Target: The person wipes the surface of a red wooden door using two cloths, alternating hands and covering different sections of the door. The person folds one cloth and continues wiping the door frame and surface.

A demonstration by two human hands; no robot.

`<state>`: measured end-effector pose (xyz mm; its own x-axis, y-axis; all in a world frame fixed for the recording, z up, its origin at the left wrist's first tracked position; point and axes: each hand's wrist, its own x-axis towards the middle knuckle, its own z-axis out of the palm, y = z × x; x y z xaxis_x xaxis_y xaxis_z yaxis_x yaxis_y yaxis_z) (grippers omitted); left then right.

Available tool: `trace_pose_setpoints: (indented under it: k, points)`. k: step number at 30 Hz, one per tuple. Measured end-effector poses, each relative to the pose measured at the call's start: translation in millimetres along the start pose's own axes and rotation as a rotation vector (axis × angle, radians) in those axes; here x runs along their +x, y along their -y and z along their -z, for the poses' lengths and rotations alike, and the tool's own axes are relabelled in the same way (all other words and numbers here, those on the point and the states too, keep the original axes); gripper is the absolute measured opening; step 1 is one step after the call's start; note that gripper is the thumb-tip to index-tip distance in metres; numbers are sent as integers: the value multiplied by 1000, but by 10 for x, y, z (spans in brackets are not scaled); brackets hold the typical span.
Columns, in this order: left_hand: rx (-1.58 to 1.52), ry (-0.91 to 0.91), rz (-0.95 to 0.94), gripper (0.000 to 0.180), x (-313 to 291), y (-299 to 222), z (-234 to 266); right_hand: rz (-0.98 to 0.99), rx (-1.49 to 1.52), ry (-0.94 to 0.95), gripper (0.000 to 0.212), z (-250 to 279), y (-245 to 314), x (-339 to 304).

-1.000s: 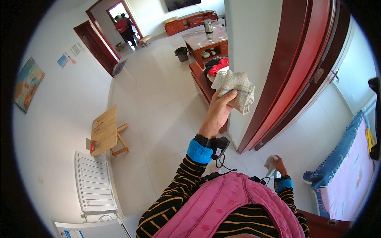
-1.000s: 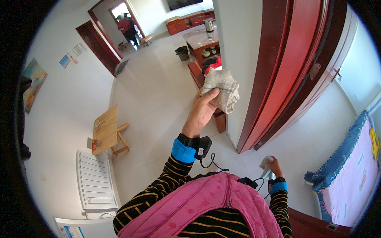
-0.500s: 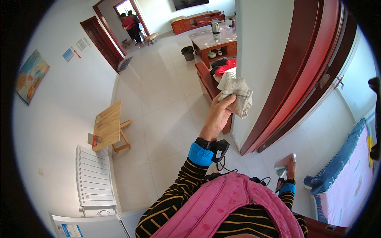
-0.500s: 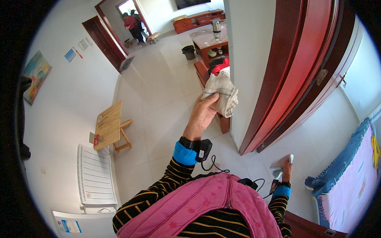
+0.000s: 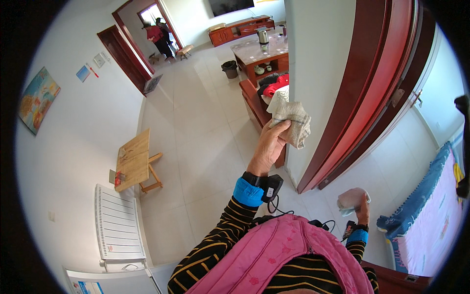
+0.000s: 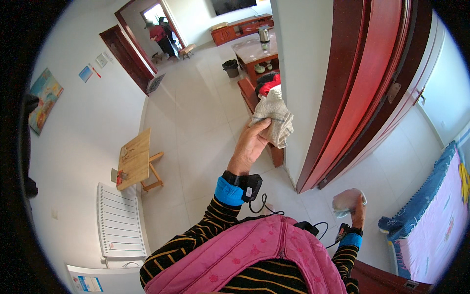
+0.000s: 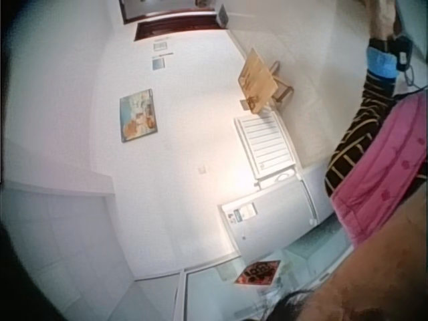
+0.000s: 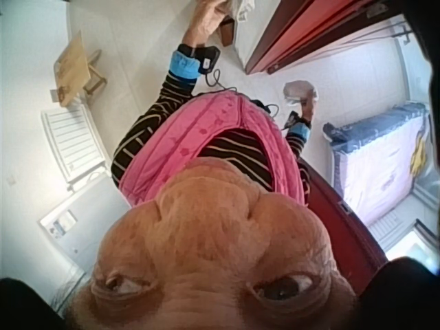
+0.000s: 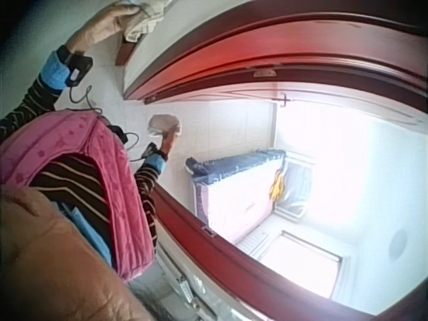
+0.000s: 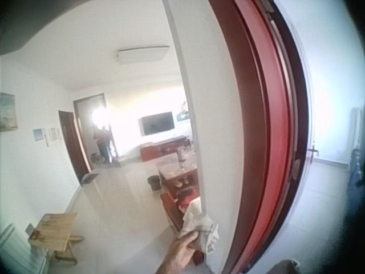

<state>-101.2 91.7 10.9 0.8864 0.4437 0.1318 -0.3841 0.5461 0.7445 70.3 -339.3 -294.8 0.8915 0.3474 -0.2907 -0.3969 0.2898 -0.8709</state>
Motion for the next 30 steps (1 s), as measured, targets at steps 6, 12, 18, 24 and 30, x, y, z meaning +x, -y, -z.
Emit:
trace_pose_setpoints:
  k: [6, 12, 18, 24, 30]
  points:
    - [-35, 10, -40, 34, -26, -13, 51, 187, 8, 129, 54, -346, 697, 199]
    - [-30, -45, -2, 43, -43, -5, 143, 523, -70, -32, 57, -875, 1927, 156]
    - [29, -120, 11, 45, -30, -29, 131, 1055, -183, -142, 64, -1835, 3487, -164]
    - [2, -98, -4, 47, -54, -16, 198, 1623, -490, -176, 57, -3073, 4316, -361]
    - [-57, -125, -34, 49, -60, -16, 357, 2023, -697, -360, 50, -4047, 4475, -93]
